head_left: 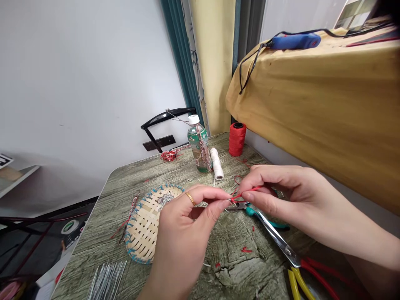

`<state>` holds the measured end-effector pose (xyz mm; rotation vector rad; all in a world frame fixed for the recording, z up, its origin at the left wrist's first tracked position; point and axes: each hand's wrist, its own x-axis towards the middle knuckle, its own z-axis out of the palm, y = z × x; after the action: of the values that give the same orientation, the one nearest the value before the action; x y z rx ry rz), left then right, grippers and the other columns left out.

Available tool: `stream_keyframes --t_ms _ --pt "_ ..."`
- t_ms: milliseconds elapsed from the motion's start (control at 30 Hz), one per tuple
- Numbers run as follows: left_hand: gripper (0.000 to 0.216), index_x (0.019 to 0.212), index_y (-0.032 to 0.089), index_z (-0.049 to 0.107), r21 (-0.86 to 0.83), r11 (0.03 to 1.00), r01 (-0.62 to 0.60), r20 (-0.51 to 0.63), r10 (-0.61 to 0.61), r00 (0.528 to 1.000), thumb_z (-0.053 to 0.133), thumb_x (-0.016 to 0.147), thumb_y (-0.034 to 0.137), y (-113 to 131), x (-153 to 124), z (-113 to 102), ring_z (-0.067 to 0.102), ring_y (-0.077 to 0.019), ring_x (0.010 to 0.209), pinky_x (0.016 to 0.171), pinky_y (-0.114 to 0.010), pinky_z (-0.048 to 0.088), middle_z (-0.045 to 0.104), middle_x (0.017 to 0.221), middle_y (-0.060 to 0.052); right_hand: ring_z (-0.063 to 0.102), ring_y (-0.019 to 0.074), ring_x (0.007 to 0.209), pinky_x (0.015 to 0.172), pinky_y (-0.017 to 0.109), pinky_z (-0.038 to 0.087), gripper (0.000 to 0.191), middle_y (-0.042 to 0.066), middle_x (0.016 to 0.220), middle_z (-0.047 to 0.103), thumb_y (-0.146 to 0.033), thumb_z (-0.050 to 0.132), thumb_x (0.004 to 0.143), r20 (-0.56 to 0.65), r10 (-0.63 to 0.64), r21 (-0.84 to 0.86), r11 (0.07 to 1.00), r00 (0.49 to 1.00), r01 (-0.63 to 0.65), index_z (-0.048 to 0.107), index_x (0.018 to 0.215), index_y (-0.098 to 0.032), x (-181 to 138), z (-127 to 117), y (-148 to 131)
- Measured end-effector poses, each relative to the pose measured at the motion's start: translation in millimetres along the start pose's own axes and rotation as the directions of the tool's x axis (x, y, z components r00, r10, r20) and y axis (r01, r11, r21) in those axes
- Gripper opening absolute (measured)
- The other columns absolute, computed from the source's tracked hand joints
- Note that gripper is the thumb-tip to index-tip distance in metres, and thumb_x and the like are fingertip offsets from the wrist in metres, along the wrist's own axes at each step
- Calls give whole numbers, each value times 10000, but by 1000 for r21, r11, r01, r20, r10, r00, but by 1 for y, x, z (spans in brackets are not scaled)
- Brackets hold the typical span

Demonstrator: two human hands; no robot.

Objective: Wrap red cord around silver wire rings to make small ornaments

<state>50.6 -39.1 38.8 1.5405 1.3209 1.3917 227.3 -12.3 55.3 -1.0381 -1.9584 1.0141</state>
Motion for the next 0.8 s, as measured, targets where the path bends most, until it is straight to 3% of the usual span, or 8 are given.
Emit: stream_keyframes --t_ms 133,433,633,800 --pt "168 700 310 726 55 996 -64 23 63 998 699 724 146 1 -4 -3 593 -98 575 536 -167 484 685 656 62 430 95 519 436 198 336 149 -23 594 520 -282 564 824 -24 15 33 999 1000 -14 635 716 -207 -3 1 1" --pt "195 723 307 725 87 984 -156 -5 157 988 682 733 117 3 -7 -3 610 -123 651 565 -201 483 688 705 48 629 136 646 536 202 507 49 -30 753 683 -264 667 765 -18 -13 44 999 1000 14 689 809 -267 -8 9 0" --pt "214 734 301 730 68 989 -131 1 131 991 681 712 94 6 -11 -2 639 -115 628 545 -177 516 725 716 58 567 95 560 542 191 469 44 -44 667 633 -246 688 752 -113 -188 -184 969 976 165 670 792 -253 -10 9 -3" --pt "236 722 270 717 -36 999 10 74 -7 997 667 699 40 11 -10 -3 658 -83 625 575 -120 535 725 691 72 431 59 483 494 178 384 72 -66 583 496 -163 662 771 -131 -259 -279 936 957 215 642 743 -227 -11 7 -6"
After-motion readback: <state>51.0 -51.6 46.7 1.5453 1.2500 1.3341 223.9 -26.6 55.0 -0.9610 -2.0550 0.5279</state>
